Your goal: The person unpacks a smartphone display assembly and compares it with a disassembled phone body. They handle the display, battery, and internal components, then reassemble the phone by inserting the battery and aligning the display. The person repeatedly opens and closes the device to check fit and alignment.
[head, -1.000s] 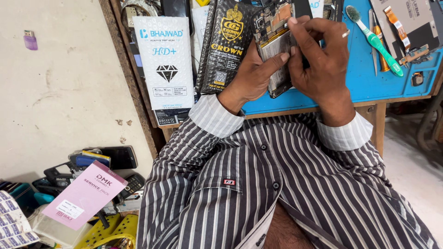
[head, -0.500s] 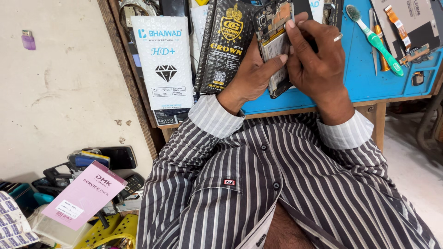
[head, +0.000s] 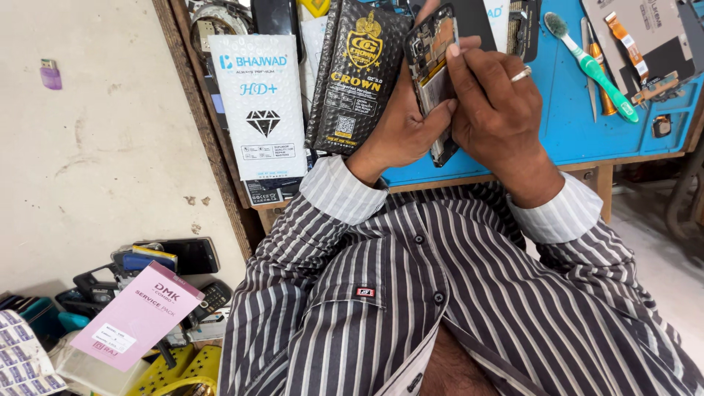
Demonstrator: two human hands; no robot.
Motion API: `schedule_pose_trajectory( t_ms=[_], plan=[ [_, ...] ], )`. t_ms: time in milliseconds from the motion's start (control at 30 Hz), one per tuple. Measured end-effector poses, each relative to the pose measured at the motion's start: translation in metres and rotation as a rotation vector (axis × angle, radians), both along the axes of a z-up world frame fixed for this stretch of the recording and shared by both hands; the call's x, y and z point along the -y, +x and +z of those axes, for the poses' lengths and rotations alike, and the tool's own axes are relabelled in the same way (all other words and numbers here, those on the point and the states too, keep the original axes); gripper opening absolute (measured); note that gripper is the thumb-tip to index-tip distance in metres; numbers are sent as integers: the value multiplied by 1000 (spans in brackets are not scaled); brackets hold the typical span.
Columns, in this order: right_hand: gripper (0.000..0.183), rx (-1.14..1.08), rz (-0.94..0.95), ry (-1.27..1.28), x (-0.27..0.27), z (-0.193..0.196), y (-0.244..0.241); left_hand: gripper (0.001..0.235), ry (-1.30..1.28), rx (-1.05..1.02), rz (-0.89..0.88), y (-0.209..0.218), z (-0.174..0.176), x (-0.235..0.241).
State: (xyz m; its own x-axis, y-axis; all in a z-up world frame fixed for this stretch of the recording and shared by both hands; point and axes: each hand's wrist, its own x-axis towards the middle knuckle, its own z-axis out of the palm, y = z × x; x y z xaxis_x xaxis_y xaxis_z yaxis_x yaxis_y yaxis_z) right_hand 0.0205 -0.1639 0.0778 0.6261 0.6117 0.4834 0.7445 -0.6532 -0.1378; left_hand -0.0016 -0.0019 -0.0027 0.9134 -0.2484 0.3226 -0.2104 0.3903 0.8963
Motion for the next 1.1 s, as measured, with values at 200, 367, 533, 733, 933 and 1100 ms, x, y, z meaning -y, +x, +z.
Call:
schedule_pose_trajectory(
  t_ms=[200, 367, 533, 733, 933, 1100],
  plan=[
    [43, -78, 18, 159, 2, 7, 1, 85, -56, 15, 2, -2, 9, -2],
    [38, -159, -41, 333, -6, 3, -2, 87, -163, -120, 15, 0, 21, -2],
    [41, -142, -61, 261, 0, -6, -9, 85, -109, -36, 3, -3, 20, 0],
    [45, -121, -67, 203, -1, 3, -10, 85, -215, -68, -45, -3, 22, 3],
    [46, -169, 2, 284, -4, 7, -5, 89, -129, -62, 55, 1, 25, 0],
    [45, -111, 10, 227, -3, 6, -9, 90, -133, -111, 51, -5, 28, 0]
  ],
)
